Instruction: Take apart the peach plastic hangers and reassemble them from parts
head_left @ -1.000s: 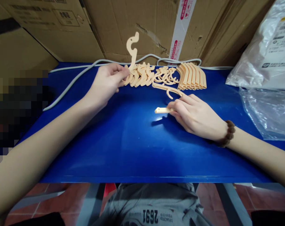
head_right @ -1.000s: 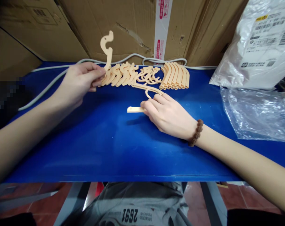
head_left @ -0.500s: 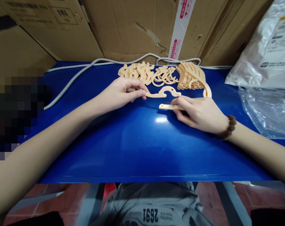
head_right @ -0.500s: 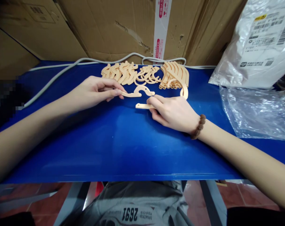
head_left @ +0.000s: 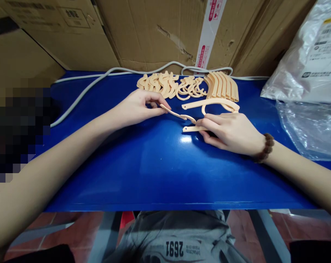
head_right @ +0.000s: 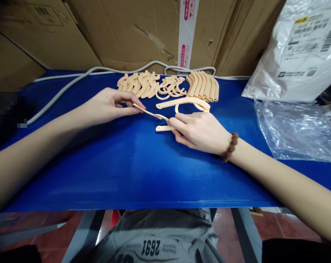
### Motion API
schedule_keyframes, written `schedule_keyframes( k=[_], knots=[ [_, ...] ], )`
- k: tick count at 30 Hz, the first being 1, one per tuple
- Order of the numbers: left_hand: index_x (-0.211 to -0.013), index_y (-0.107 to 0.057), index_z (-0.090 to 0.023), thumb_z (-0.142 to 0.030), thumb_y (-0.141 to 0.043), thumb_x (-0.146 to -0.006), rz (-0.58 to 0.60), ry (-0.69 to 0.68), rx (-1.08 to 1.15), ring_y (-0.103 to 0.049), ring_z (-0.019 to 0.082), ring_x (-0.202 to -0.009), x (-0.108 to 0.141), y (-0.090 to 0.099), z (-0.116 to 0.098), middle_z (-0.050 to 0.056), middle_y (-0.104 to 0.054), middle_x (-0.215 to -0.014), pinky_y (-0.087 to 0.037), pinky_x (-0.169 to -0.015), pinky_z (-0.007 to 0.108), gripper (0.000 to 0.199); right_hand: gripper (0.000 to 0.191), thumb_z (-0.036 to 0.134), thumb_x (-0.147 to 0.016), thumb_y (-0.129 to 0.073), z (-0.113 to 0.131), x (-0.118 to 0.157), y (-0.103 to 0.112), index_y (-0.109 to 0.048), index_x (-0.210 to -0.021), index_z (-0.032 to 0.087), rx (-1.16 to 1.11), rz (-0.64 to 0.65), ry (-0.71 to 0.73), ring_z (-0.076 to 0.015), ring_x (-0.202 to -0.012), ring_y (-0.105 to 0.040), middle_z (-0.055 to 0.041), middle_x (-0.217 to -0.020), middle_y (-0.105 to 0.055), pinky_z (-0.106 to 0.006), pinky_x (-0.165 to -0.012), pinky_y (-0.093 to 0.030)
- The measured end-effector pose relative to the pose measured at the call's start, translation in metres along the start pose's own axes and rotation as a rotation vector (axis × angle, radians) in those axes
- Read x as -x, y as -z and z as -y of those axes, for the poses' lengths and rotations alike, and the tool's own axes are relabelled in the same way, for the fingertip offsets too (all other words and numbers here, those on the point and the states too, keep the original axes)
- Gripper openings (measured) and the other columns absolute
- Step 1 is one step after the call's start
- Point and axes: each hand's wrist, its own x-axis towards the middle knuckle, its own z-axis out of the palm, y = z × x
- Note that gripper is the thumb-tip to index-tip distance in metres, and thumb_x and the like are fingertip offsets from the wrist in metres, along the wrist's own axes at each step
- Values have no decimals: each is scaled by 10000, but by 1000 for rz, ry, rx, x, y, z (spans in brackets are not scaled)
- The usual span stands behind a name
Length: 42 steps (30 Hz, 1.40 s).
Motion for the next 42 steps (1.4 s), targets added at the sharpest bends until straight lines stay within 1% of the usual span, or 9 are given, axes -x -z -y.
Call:
schedule_keyframes(
  k=[10, 14, 18, 20, 25, 29, 35, 39, 42],
  knots=[
    [-1077, -792, -160, -192, -516, -719, 68, 6, -89, -600, 137, -734, 3, 0, 0, 46, -764, -969, -444, -668, 248, 454, 230, 267, -1075, -473, 0, -1, -3, -676, -1061, 160, -9, -16, -4, -159, -690, -672, -23, -958, -764, -305, -618, -400],
    [-1050, -782, -154, -274, -548, -797, 62, 24, -48, -612, 148, -774, 5, -5, -6, 39, -742, -899, -444, -699, 256, 365, 234, 275, -1077, -466, 1, 0, -3, -670, -1061, 162, -11, -7, -13, -154, -699, -670, -27, -978, -769, -305, -623, -396],
    [-966, -780, -159, -494, -678, -861, 67, 27, -29, -523, 118, -664, 9, -11, -17, 6, -668, -766, -381, -617, 253, 366, 241, 275, -1079, -457, 1, -1, -3, -667, -1049, 161, -2, -10, -5, -156, -681, -655, -25, -936, -754, -307, -625, -397],
    [-939, -773, -166, -517, -720, -854, 86, 14, -14, -482, 106, -631, 11, -14, -21, -17, -618, -712, -351, -595, 252, 366, 239, 271, -1078, -456, 1, -1, -3, -666, -1046, 161, 3, -12, 3, -157, -664, -643, -23, -910, -743, -308, -623, -396],
    [-963, -756, -183, -440, -685, -913, 155, -45, 11, -537, 115, -681, 15, -22, -27, -23, -634, -711, -365, -634, 251, 271, 196, 252, -1069, -464, 1, -3, -4, -640, -1052, 168, -37, -9, 2, -145, -682, -643, -26, -1015, -763, -302, -638, -405],
    [-904, -698, -170, -407, -627, -956, 163, -42, 19, -562, 121, -677, 15, -23, -28, -15, -657, -696, -400, -650, 251, 253, 202, 261, -1067, -451, 0, -2, -4, -625, -1021, 170, -65, 10, -7, -150, -700, -650, -35, -979, -753, -303, -627, -391],
    [-1048, -615, -153, -270, -633, -901, 140, -60, 172, -646, 140, -794, 13, -15, -21, 39, -687, -923, -504, -721, 257, 189, 204, 252, -1062, -426, 1, 0, -1, -592, -968, 179, -98, 20, -9, -137, -671, -648, -25, -886, -731, -302, -555, -313],
    [-1187, -611, -171, -261, -559, -942, 190, -51, 130, -589, 124, -685, 13, -9, -21, 12, -639, -883, -450, -639, 258, 267, 215, 255, -1064, -413, 1, 1, 0, -597, -988, 172, -107, 20, -10, -123, -606, -626, -28, -908, -756, -301, -538, -304],
    [-1040, -620, -188, -194, -442, -939, 146, -47, 51, -539, 134, -680, 15, -9, -24, -11, -573, -786, -404, -664, 278, 205, 237, 277, -1070, -413, 0, 2, -1, -618, -1020, 168, -61, 5, -29, -121, -551, -590, -23, -868, -755, -300, -522, -290]
  ],
)
